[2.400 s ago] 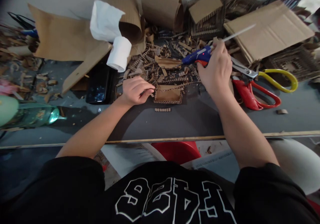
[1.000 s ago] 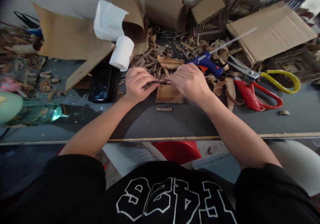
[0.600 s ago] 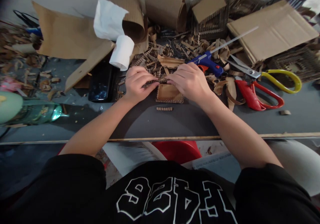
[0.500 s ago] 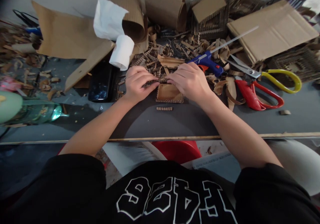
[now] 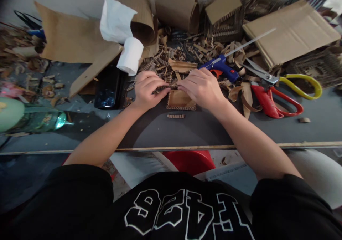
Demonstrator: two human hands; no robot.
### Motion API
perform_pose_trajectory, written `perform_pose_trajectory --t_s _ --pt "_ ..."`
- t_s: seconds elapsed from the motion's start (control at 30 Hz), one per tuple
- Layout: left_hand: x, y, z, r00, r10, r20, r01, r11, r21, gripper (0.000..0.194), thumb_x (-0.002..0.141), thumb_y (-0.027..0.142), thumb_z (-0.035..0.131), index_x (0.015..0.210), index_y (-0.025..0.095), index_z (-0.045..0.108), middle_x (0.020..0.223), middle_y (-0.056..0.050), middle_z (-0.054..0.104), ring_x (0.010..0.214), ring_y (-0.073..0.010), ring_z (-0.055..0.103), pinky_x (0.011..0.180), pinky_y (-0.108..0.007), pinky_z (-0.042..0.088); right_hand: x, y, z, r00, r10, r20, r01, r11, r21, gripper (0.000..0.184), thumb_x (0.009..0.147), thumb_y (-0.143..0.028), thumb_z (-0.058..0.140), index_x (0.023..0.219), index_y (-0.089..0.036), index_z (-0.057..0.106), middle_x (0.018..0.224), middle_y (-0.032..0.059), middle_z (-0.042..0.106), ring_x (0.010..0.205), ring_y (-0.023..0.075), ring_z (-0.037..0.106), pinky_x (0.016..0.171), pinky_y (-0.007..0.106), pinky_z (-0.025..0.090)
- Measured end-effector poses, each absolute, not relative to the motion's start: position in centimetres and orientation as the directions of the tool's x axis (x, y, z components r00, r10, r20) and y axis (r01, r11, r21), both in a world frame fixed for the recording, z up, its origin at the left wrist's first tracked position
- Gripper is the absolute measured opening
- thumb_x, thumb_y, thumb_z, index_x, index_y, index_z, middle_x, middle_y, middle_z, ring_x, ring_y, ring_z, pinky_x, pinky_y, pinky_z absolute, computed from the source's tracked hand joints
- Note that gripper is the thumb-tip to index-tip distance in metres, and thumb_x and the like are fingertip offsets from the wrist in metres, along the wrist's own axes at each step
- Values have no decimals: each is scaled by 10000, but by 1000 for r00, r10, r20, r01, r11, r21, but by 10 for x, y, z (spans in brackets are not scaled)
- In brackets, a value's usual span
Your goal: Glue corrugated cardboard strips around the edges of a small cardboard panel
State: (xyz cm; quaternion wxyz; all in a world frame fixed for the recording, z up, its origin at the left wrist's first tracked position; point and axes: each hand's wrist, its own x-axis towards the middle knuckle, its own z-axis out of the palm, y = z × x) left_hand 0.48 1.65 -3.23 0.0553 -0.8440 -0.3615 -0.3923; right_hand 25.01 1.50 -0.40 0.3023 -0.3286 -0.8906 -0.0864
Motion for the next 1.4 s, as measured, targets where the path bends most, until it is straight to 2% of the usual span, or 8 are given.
perform_pose_trajectory --t_s 0.17,0.4,0.6,0.8,1.0,1.2,1.4 --pt "4 17 -34 426 574 699 643 -736 213 335 973 528 542 979 229 693 930 -32 738 1037 -219 659 979 -459 507 250 15 -3 -610 531 588 635 772 -38 325 1038 -392 462 1040 -229 743 881 48 727 911 208 622 810 345 442" --pt "6 15 -36 432 579 691 653 -730 203 442 907 645 567 1015 240 706 952 -45 738 1069 -251 649 993 -478 489 249 13 -4 -621 513 592 625 781 -22 317 1039 -374 464 1049 -229 747 874 51 721 883 202 611 788 346 431" --pt "9 15 -36 404 580 707 668 -715 206 351 954 553 543 962 243 708 902 -33 734 1037 -230 655 984 -465 494 247 12 -3 -623 490 610 618 786 -1 320 1035 -377 470 1037 -217 747 862 62 716 880 200 620 769 335 434" --pt "9 14 -36 394 614 684 669 -702 245 355 957 550 531 945 238 699 905 -41 735 1039 -238 653 993 -485 492 245 10 0 -620 530 578 635 772 -26 334 1036 -394 458 1043 -232 749 869 64 716 888 208 624 776 343 440" --pt "9 15 -36 409 635 655 659 -702 270 370 968 560 512 979 231 680 938 -54 733 1070 -247 648 1021 -499 473 245 10 0 -626 491 605 620 785 4 353 1042 -391 445 1036 -215 750 861 67 711 875 202 619 758 332 436" --pt "8 14 -34 436 583 686 646 -733 213 383 950 568 520 1010 234 698 936 -52 734 1057 -243 647 966 -470 503 248 12 -2 -617 531 581 627 778 -46 341 1039 -403 447 1043 -236 744 872 52 718 882 205 607 774 347 434" --pt "7 13 -34 443 549 708 631 -752 188 296 976 443 493 1033 239 700 933 -42 735 1057 -232 652 951 -454 515 249 13 -3 -615 549 566 648 761 -35 313 1029 -390 472 1048 -248 750 877 47 730 890 209 619 784 354 446"
